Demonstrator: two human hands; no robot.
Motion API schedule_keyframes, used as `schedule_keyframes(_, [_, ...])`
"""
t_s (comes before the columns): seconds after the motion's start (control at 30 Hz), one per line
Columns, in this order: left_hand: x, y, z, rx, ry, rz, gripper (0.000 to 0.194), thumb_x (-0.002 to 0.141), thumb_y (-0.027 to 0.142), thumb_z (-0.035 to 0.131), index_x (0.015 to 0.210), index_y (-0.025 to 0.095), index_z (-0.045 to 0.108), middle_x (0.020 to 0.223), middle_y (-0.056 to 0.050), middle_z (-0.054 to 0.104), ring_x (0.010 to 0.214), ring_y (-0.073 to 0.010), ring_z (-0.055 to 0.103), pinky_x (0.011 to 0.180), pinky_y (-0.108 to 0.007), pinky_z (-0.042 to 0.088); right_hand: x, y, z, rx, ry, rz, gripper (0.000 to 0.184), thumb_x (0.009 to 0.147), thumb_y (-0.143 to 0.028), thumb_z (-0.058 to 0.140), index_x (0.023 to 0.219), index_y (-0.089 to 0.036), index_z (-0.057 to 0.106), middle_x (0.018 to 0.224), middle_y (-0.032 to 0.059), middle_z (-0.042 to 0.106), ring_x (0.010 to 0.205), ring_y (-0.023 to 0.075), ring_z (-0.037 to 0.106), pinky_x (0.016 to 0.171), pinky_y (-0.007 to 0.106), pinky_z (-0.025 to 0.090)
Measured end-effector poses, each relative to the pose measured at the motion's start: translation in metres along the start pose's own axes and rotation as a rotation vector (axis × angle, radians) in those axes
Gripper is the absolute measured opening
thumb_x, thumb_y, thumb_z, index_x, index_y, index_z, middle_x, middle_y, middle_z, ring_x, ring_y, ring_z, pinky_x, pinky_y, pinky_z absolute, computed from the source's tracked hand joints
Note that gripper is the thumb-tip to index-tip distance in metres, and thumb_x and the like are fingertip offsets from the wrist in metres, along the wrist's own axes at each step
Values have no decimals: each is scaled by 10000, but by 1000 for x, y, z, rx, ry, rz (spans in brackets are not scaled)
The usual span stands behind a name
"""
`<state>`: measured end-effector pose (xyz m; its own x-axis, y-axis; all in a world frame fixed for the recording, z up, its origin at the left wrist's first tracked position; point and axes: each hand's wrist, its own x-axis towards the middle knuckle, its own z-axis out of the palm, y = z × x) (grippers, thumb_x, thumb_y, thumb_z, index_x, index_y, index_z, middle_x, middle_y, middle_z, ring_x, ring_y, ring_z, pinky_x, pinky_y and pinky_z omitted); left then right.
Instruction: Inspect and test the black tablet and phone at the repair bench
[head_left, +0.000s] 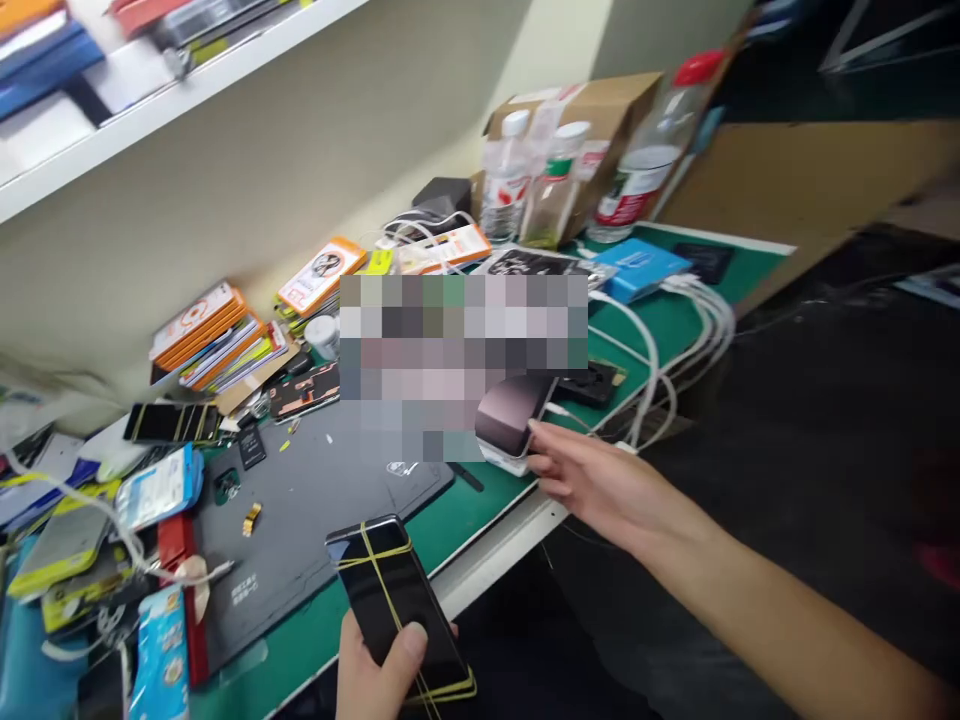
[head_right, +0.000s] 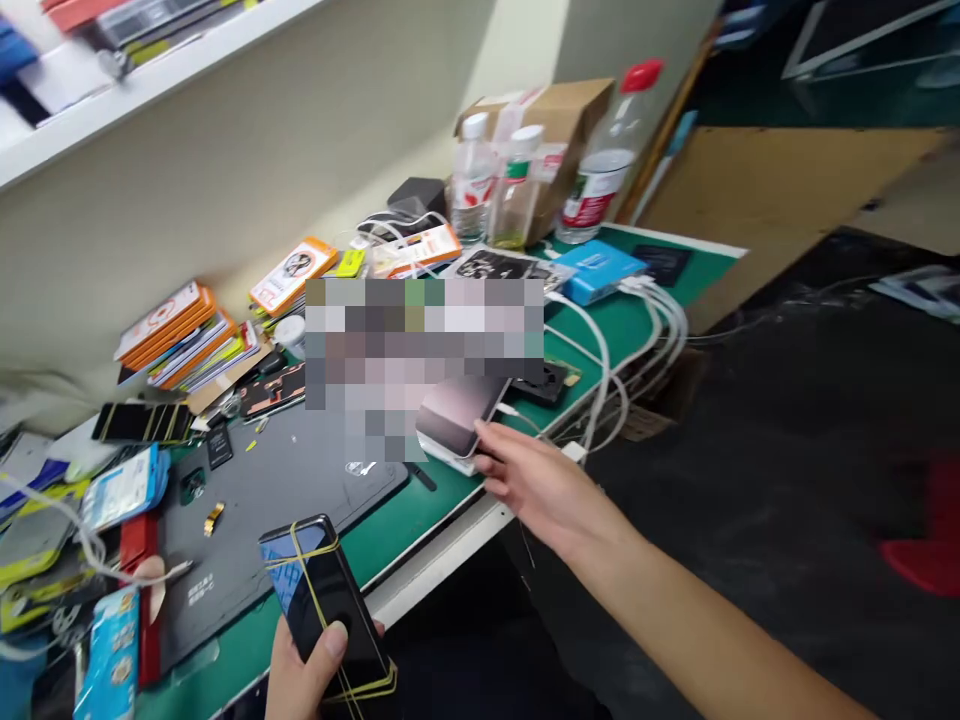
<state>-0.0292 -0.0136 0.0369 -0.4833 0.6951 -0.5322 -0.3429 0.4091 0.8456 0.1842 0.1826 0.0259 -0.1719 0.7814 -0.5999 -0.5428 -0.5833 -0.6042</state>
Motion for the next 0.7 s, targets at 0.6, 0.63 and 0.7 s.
schedule_keyframes(0.6, [-34, -18, -67, -134, -64, 7, 590, 659, 630, 895, 923, 139, 702, 806, -170, 794, 666, -315, 764, 682, -431, 640, -1, 17, 20, -164, 43, -450, 77, 889, -238, 691, 813, -250, 692, 1253, 74, 695, 1208, 249, 650, 837, 384, 649])
schedule_keyframes(0.63, [-35, -19, -68, -133, -72, 8, 585, 666, 629, 892, 921, 134, 711, 811, -176, 795, 660, -312, 762, 670, -423, 638, -3, 18, 22, -171, 61, -465, 63, 878, -231, 694, 818, -251, 695, 1257, 79, 696, 1224, 258, 647, 842, 396, 651])
schedule_keyframes(0.7, [-39, -19, -72, -145, -80, 9, 584, 666, 628, 893, 918, 128, 726, 807, -178, 793, 646, -308, 757, 641, -410, 630, -8, 19, 22, -202, 69, -498, 40, 857, -246, 712, 819, -253, 700, 1258, 93, 697, 1251, 285, 638, 867, 438, 648])
